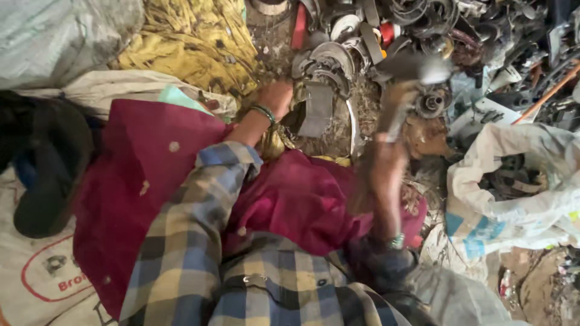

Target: The person sits on the ground and repeatedly strikes a metal part with a hammer while holding it with a cloth. The person adjusts the part's position and continues hammering throughout the clip.

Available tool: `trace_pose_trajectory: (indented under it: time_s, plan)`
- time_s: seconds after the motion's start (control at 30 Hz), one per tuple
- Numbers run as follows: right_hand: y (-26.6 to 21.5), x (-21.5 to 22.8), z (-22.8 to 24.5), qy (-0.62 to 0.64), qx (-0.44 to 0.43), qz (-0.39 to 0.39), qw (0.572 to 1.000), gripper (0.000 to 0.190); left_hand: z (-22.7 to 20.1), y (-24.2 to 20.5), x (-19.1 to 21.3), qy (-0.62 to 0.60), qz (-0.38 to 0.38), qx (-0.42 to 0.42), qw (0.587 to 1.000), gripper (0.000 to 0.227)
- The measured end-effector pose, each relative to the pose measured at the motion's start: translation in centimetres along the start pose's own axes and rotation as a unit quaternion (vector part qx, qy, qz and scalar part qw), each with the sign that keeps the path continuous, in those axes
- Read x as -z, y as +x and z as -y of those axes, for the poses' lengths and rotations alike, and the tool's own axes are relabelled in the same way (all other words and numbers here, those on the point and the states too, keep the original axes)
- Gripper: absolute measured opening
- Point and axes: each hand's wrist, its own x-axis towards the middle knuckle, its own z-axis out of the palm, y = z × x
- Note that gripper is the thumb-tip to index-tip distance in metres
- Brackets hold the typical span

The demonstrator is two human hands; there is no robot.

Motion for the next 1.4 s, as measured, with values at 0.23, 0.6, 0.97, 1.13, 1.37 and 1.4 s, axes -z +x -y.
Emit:
trace_pose_trajectory:
  time_s: [0.23, 0.6, 0.97, 1.13, 1.37, 1.4]
  plan:
    - [4.1, 8.2, 6.4, -0.058, 0.536, -0.243, 0.806, 0.032, -0.8, 0.2, 3.5, 0.019, -0.024, -0.001, 1.0, 0.019]
    - [5.0, -6.5, -9.6, -0.343, 0.337, 0.01, 0.877, 0.029, 2.9, 3.1, 1.2, 0.015, -0.05, -0.009, 0.999, 0.008]
    - [2.9, 4.7, 4.6, -0.205, 0.514, -0.269, 0.788, 0.037, -0.6, 0.1, 3.7, 0.002, -0.017, -0.022, 1.0, 0.027]
    - [1.9, -6.4, -4.8, -0.231, 0.164, 0.071, 0.956, 0.045, 0.5, 0.7, 1.6, 0.01, -0.021, 0.002, 1.0, 0.013]
    - [3.3, -3.6, -7.8, -0.218, 0.045, 0.017, 0.975, 0.05, -0.2, 0.2, 2.8, -0.022, 0.017, 0.017, 0.999, 0.021]
    - [3.4, -1.5, -7.2, -0.219, 0.075, -0.009, 0.973, 0.047, -1.0, -0.5, 2.5, -0.028, 0.022, 0.023, 0.999, 0.022]
